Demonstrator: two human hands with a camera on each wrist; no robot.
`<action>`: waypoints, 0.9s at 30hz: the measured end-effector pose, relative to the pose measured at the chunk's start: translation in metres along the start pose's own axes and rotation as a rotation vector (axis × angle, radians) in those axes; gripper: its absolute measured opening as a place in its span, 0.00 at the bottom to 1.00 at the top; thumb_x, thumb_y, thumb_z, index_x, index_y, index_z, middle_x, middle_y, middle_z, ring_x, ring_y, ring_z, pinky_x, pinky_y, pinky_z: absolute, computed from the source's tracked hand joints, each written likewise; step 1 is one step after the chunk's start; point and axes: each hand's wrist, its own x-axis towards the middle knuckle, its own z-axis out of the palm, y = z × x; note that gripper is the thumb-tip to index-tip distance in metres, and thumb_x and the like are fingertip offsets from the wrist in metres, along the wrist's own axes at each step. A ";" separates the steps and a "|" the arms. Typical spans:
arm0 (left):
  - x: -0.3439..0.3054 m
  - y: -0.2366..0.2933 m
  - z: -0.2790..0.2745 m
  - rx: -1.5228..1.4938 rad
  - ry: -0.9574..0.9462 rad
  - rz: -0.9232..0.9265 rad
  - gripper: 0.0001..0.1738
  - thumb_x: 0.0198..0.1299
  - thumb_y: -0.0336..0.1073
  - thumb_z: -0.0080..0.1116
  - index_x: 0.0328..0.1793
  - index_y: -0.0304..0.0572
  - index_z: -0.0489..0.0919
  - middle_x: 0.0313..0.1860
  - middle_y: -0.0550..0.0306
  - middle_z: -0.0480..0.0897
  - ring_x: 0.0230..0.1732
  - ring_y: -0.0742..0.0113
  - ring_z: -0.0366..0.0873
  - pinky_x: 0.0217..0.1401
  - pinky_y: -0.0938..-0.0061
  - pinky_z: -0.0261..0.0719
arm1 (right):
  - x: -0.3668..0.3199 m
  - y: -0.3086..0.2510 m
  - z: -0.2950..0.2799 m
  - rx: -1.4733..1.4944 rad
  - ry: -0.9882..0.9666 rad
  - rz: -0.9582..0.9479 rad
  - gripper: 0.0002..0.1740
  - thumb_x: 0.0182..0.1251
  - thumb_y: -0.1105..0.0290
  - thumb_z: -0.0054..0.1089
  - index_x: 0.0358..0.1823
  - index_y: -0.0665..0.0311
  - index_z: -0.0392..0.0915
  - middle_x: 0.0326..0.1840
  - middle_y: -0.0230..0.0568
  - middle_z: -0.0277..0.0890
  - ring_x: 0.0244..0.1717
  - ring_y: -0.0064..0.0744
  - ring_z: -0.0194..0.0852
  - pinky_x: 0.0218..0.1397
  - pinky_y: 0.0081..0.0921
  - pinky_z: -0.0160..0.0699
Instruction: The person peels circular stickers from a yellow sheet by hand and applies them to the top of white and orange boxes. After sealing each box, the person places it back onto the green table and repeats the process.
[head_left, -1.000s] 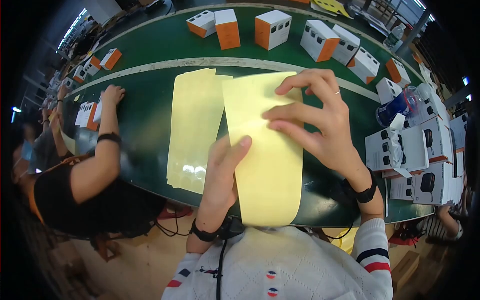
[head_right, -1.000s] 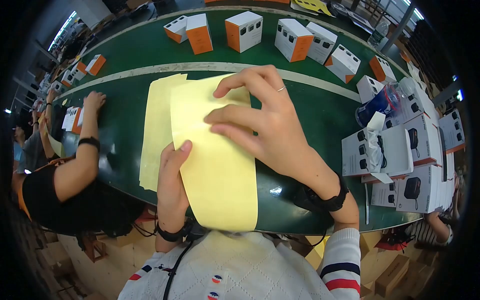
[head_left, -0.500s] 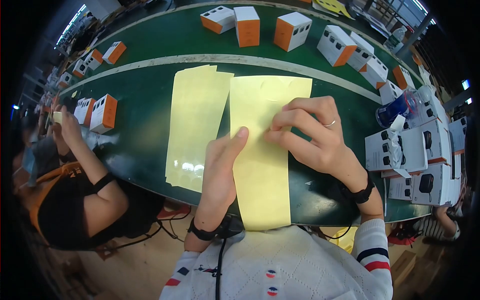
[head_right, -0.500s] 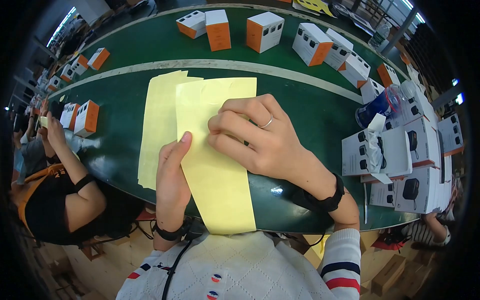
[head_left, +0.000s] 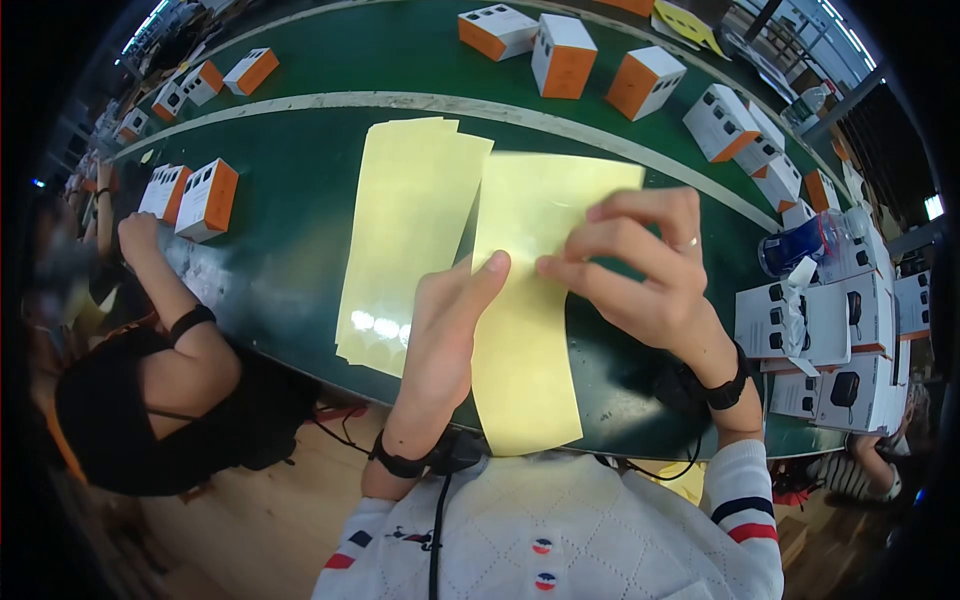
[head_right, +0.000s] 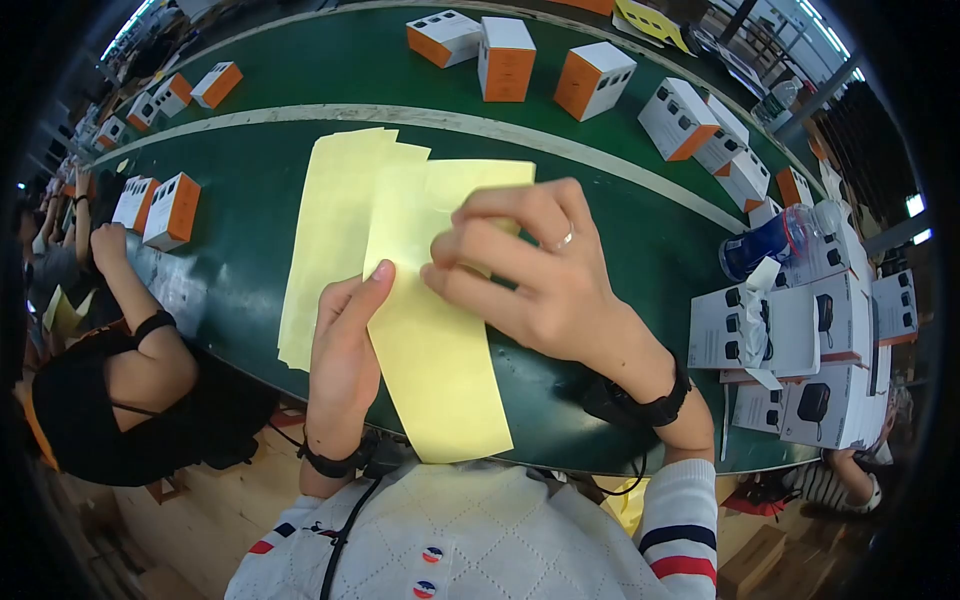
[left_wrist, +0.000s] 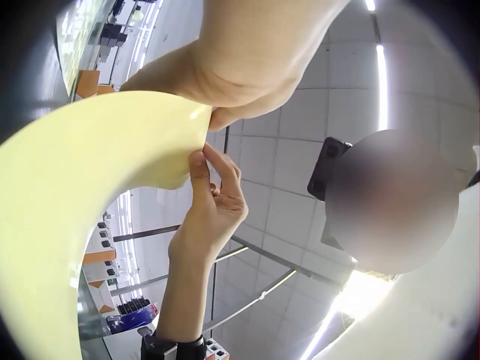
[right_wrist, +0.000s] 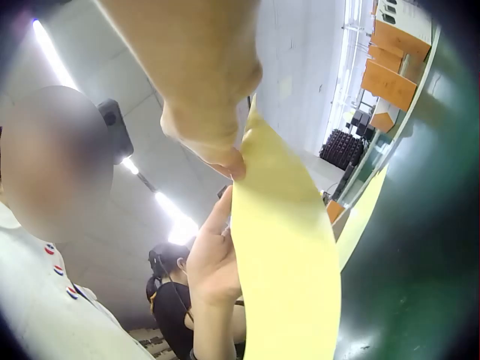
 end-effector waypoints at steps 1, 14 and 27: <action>-0.001 0.001 0.000 -0.006 -0.003 -0.003 0.21 0.79 0.41 0.53 0.57 0.24 0.80 0.49 0.56 0.85 0.49 0.78 0.79 0.51 0.78 0.76 | -0.001 -0.002 0.001 -0.032 0.017 -0.035 0.11 0.43 0.68 0.68 0.32 0.50 0.85 0.42 0.19 0.79 0.48 0.27 0.76 0.43 0.26 0.63; 0.013 -0.015 -0.025 -0.177 0.148 -0.026 0.18 0.78 0.41 0.54 0.53 0.29 0.81 0.46 0.57 0.84 0.46 0.77 0.80 0.47 0.80 0.76 | 0.009 0.008 0.009 0.373 -0.004 0.245 0.10 0.47 0.70 0.76 0.32 0.52 0.85 0.42 0.28 0.79 0.49 0.35 0.71 0.55 0.31 0.67; -0.001 -0.025 -0.041 0.082 0.346 0.189 0.27 0.76 0.24 0.47 0.79 0.38 0.60 0.65 0.52 0.78 0.62 0.69 0.78 0.63 0.75 0.76 | -0.018 0.279 0.119 -0.260 -0.251 0.713 0.36 0.53 0.69 0.76 0.65 0.35 0.75 0.73 0.41 0.62 0.66 0.58 0.70 0.65 0.50 0.76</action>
